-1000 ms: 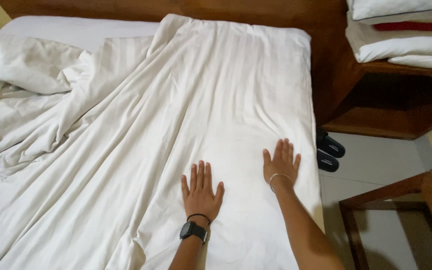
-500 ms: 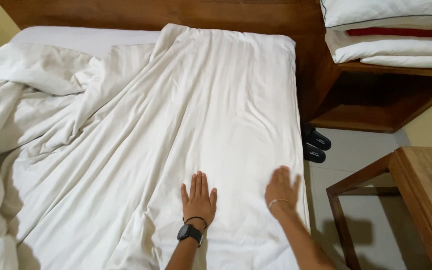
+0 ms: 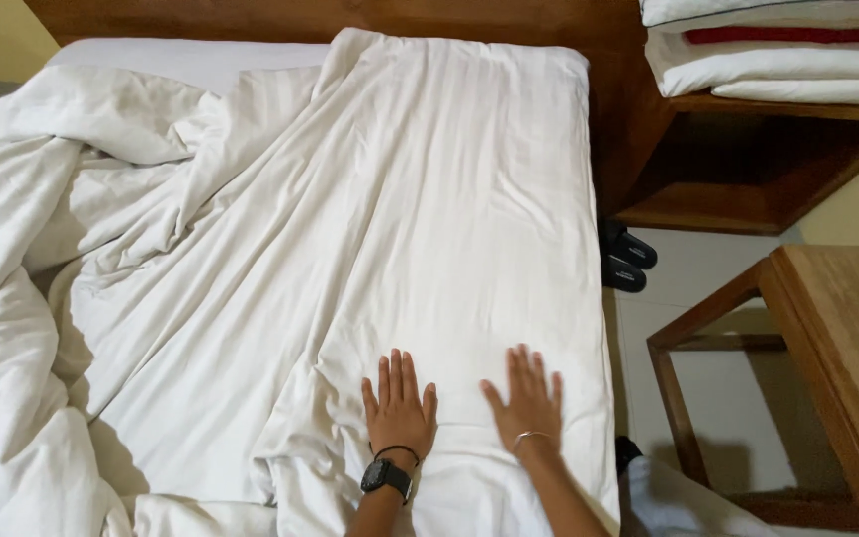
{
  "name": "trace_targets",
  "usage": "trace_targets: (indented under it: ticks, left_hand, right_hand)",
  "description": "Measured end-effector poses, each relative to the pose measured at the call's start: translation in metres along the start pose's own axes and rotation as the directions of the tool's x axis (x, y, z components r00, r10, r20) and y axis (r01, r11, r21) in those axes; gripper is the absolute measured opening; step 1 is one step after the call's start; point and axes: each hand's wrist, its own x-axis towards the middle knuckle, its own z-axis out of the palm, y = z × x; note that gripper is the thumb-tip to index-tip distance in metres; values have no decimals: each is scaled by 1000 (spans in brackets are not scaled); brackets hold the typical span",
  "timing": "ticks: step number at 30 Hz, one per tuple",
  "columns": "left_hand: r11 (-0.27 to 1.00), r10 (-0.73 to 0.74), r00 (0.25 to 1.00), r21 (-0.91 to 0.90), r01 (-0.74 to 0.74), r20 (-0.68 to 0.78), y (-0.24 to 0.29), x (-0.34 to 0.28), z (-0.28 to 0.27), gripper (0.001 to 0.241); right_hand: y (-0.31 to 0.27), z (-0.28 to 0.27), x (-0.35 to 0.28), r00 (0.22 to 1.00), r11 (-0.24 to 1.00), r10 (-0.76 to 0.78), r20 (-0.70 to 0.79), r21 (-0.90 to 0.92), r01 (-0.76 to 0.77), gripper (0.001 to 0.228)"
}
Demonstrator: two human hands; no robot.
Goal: The person smooths a white fitted sheet over a mattress by hand, starting from the head of the bed and moving toward the foot. They then tuck the sheet under the mattress along the sides and corners to secure it.
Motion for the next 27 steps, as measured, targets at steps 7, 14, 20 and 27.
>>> trace_targets:
  ticks: [7, 14, 20, 27]
  left_hand:
    - [996, 11, 1000, -85, -8, 27, -17, -20, -15, 70]
    - [942, 17, 928, -316, 110, 372, -18, -21, -35, 70]
    - [947, 7, 952, -308, 92, 306, -17, -24, -26, 70]
    - [993, -8, 998, -114, 15, 65, -17, -31, -15, 70]
  right_hand:
    - [52, 1, -4, 988, 984, 138, 62, -119, -130, 73]
    - [-12, 21, -8, 977, 935, -154, -150, 297, 193, 67]
    - [-30, -10, -34, 989, 992, -127, 80, 16, 126, 66]
    - [58, 7, -13, 988, 984, 150, -26, -98, -152, 76]
